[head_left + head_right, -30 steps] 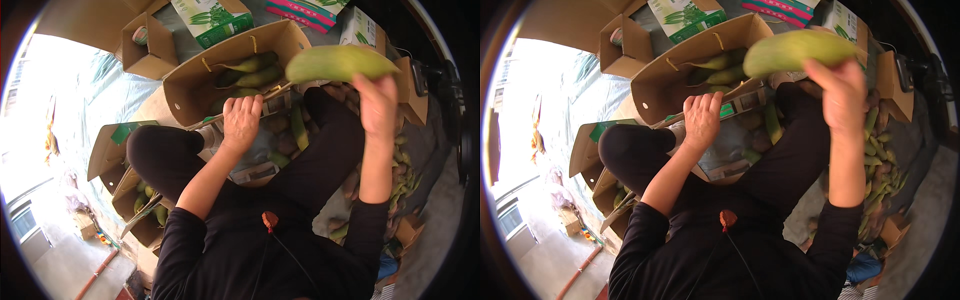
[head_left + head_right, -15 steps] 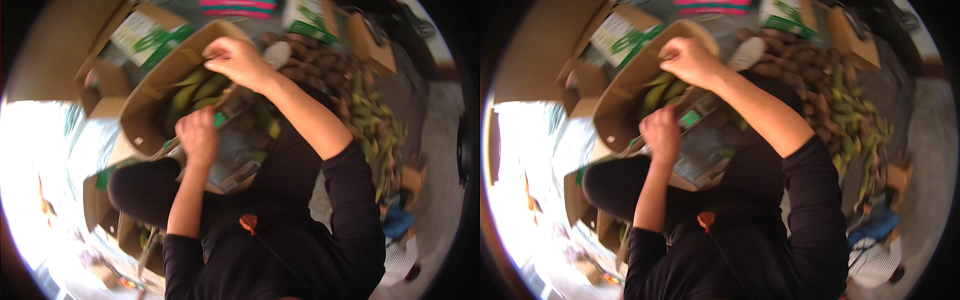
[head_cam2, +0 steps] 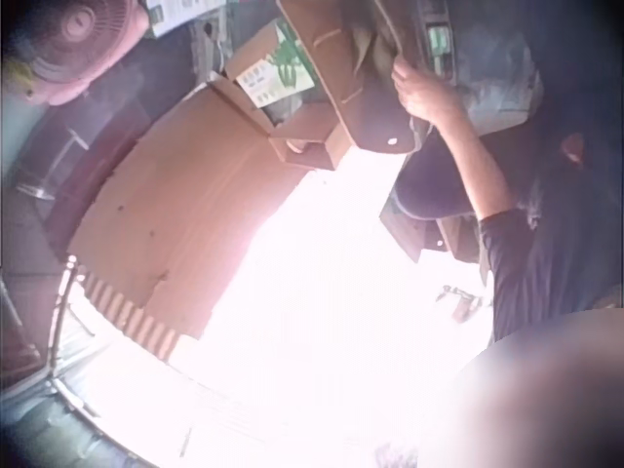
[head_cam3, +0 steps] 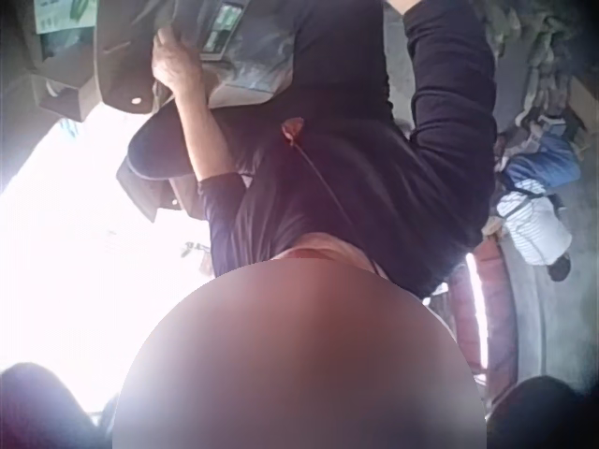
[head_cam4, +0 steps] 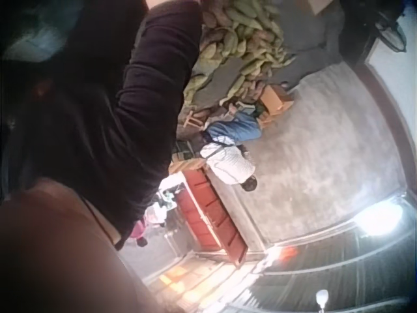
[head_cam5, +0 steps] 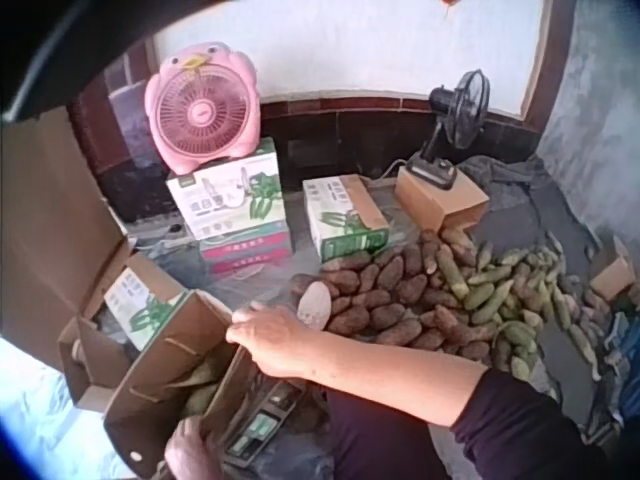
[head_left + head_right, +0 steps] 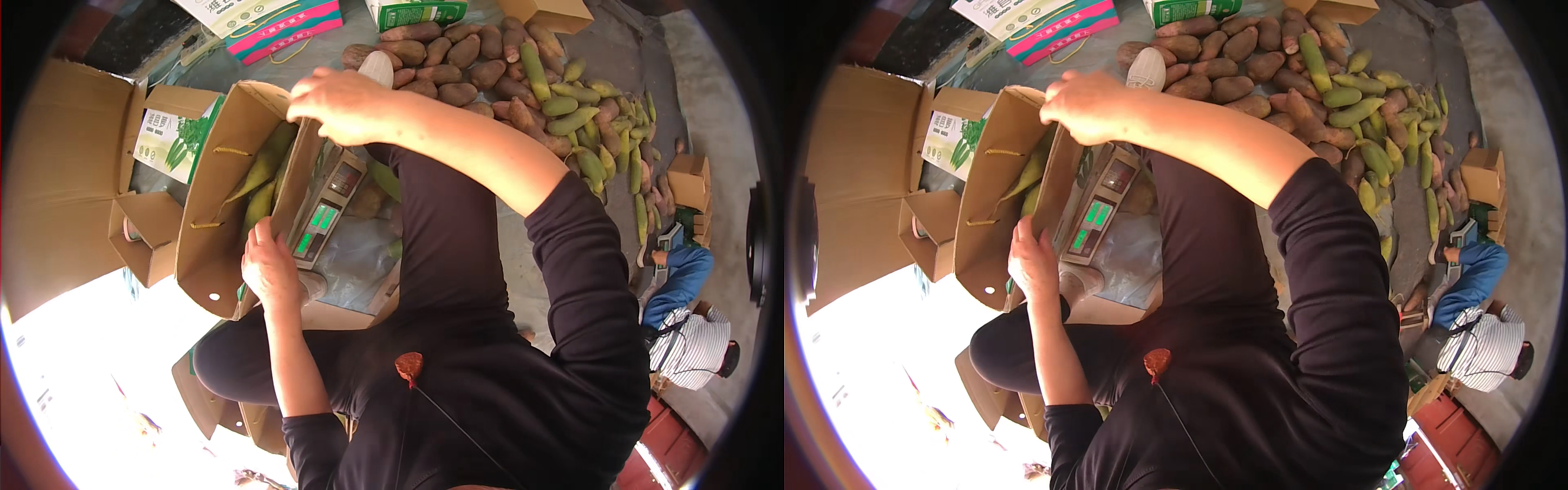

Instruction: Sorting and packing green gourds from a floor pile into cardboard boxes for shipping.

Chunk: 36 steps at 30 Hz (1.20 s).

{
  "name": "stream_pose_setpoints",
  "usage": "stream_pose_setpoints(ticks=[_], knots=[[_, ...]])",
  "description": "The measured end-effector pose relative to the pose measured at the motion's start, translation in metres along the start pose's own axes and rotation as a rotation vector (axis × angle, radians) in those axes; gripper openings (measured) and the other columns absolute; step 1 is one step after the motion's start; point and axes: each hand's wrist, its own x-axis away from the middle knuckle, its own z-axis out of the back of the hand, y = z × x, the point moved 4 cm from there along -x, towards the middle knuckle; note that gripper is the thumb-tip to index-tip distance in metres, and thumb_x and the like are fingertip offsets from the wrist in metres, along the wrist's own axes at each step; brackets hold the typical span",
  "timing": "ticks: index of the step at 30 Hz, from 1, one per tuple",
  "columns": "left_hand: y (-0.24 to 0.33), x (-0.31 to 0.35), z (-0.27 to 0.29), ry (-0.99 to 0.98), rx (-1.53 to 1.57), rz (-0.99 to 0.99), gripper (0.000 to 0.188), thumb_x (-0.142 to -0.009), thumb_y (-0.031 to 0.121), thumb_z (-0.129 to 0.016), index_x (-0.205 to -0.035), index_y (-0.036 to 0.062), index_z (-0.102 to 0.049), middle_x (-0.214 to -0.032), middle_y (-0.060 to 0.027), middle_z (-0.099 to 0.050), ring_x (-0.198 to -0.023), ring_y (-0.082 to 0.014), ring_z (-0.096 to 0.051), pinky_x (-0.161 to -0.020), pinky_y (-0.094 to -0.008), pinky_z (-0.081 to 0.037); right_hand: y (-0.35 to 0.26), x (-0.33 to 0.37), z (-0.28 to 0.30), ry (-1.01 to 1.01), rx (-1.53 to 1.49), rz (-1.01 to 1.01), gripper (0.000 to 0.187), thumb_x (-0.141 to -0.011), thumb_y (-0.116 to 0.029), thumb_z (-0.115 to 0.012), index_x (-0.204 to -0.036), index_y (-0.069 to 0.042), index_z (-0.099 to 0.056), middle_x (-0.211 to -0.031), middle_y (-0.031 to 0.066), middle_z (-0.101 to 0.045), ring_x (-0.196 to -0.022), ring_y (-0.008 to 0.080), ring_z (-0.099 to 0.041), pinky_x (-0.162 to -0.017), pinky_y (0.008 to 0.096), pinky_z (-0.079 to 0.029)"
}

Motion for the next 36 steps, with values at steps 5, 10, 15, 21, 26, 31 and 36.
stream_pose_setpoints(ticks=[5, 10, 15, 21, 26, 31, 36], knots=[[-0.02, 0.001, -0.003, -0.129, -0.002, 0.101, 0.032, -0.075, 0.007, -0.062, -0.106, 0.0073, -0.054, -0.099, -0.0139, -0.061, -0.091, -0.0326, -0.059, -0.074, -0.0413, -0.048, -0.004, -0.019, -0.024, 0.009, 0.149, 0.093, 0.009, -0.069, -0.018, -0.056, -0.069, -0.016, -0.065, -0.088, 0.0001, -0.059, -0.097, 0.0228, -0.052, -0.065, 0.0386, -0.049], [-0.04, -0.007, -0.003, -0.094, -0.013, 0.022, 0.022, -0.075, 0.006, -0.061, -0.096, 0.003, -0.054, -0.085, -0.0184, -0.061, -0.078, -0.0362, -0.059, -0.065, -0.0428, -0.046, -0.014, -0.032, -0.028, -0.155, 0.331, 0.007, 0.009, -0.07, -0.017, -0.06, -0.068, -0.018, -0.069, -0.074, -0.0051, -0.067, -0.088, 0.0179, -0.057, -0.059, 0.0359, -0.045], [-0.041, -0.009, -0.006, -0.091, -0.006, -0.043, 0.023, -0.075, 0.006, -0.061, -0.096, 0.0001, -0.054, -0.084, -0.0202, -0.06, -0.076, -0.0377, -0.059, -0.064, -0.043, -0.045, -0.015, -0.017, -0.022, -0.304, 0.308, -0.05, 0.011, -0.076, -0.019, -0.061, -0.081, -0.015, -0.07, -0.087, -0.0023, -0.068, -0.095, 0.0176, -0.057, -0.065, 0.0386, -0.048], [-0.035, -0.012, -0.001, -0.092, 0.049, -0.089, 0.02, -0.075, 0.006, -0.06, -0.094, -0.0003, -0.055, -0.08, -0.0211, -0.06, -0.073, -0.0382, -0.058, -0.063, -0.0425, -0.044, -0.008, -0.02, -0.006, -0.289, 0.127, -0.163, 0.016, -0.074, -0.019, -0.062, -0.087, -0.012, -0.069, -0.089, 0.0041, -0.068, -0.085, 0.0243, -0.064, -0.065, 0.0421, -0.05], [-0.034, -0.009, 0.0, -0.128, 0.072, -0.059, 0.022, -0.075, 0.006, -0.06, -0.095, -0.0008, -0.055, -0.079, -0.0215, -0.059, -0.073, -0.038, -0.059, -0.063, -0.0426, -0.044, 0.037, 0.013, 0.042, -0.012, -0.073, -0.185, 0.011, -0.073, -0.02, -0.061, -0.074, -0.01, -0.062, -0.073, 0.0121, -0.063, -0.074, 0.0319, -0.062, -0.06, 0.0446, -0.048], [-0.033, -0.006, -0.005, -0.076, 0.022, -0.078, 0.026, -0.076, 0.008, -0.062, -0.099, -0.0017, -0.054, -0.082, -0.0215, -0.06, -0.075, -0.0376, -0.059, -0.065, -0.0424, -0.045, 0.13, 0.136, 0.046, 0.267, -0.202, -0.696, 0.02, -0.077, -0.023, -0.059, -0.095, -0.018, -0.064, -0.089, 0.0068, -0.065, -0.087, 0.0273, -0.061, -0.072, 0.0408, -0.048], [-0.041, -0.002, -0.012, -0.057, -0.011, -0.088, 0.028, -0.077, 0.011, -0.063, -0.1, -0.0032, -0.054, -0.084, -0.0216, -0.061, -0.077, -0.038, -0.06, -0.067, -0.0431, -0.045, 0.18, 0.298, 0.0, 0.422, -0.035, -1.07, 0.017, -0.076, -0.02, -0.057, -0.09, -0.012, -0.063, -0.093, 0.0105, -0.062, -0.091, 0.0298, -0.058, -0.076, 0.0408, -0.047]])
